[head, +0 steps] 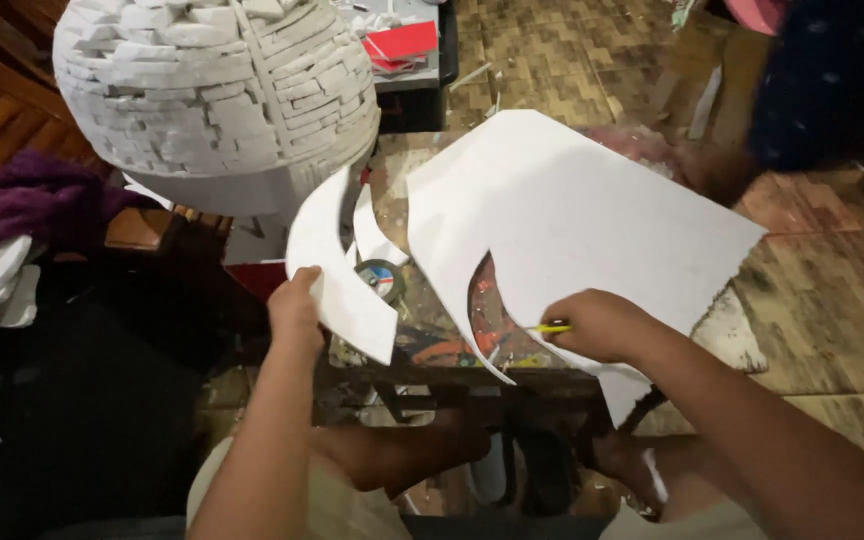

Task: A person uses a utility knife to cut curved shapes out of a white foam board for a craft project.

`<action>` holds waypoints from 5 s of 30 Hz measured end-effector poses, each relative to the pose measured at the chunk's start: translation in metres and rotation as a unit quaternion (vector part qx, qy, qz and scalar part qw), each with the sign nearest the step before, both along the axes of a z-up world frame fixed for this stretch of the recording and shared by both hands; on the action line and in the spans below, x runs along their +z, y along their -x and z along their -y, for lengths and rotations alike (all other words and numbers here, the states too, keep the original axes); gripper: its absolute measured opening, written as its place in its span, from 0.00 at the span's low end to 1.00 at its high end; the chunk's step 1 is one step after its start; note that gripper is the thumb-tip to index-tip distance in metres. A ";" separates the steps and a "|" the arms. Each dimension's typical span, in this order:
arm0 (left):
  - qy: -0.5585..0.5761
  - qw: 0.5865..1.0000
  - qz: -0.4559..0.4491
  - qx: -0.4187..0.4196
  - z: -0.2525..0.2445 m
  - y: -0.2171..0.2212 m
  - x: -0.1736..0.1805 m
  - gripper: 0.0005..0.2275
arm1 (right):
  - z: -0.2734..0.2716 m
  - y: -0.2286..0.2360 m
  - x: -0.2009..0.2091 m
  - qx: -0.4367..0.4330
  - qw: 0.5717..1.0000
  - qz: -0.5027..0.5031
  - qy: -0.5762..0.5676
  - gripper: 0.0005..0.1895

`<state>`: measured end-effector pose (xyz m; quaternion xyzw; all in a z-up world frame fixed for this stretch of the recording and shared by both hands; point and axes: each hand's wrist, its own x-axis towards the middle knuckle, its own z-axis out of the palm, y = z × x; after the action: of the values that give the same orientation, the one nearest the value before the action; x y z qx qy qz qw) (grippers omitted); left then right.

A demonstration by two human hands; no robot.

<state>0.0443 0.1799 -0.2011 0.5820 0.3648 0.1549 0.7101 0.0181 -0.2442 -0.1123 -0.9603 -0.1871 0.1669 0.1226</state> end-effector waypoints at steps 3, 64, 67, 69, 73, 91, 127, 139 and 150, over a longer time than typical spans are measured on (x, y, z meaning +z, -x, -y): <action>0.015 0.999 -0.025 -0.014 -0.015 -0.040 -0.048 0.20 | 0.007 -0.011 -0.012 -0.064 0.998 -0.017 -0.024 0.10; -0.396 0.801 -0.375 -0.249 0.095 0.018 0.087 0.56 | -0.047 0.009 -0.035 -0.041 0.979 -0.121 0.158 0.37; -0.405 0.788 -0.385 -0.260 0.099 0.016 0.085 0.58 | -0.038 0.003 -0.028 0.002 0.944 -0.177 0.279 0.18; -0.419 0.774 -0.394 -0.265 0.100 0.015 0.082 0.60 | -0.035 -0.003 -0.026 -0.001 0.960 -0.149 0.237 0.32; -0.438 0.774 -0.381 -0.253 0.099 0.014 0.075 0.60 | -0.060 0.004 -0.011 -0.092 0.979 -0.128 0.132 0.24; -0.405 0.806 -0.363 -0.234 0.103 -0.004 0.106 0.57 | -0.016 -0.013 -0.045 -0.035 0.956 -0.154 0.245 0.30; -0.115 0.890 -0.127 -0.422 0.173 0.027 0.032 0.13 | -0.038 0.021 0.032 -0.119 0.955 -0.186 0.200 0.17; 0.065 0.940 -0.091 -0.322 0.206 0.006 -0.037 0.19 | -0.028 0.009 -0.017 -0.113 0.957 -0.160 0.215 0.25; 0.077 0.967 -0.058 -0.234 0.207 -0.009 -0.035 0.23 | 0.047 -0.029 0.021 -0.151 0.968 -0.186 -0.076 0.18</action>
<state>0.0531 -0.0274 -0.2365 0.6025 0.2699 -0.0786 0.7469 0.0471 -0.2912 -0.0917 -0.9173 -0.0262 0.3078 0.2512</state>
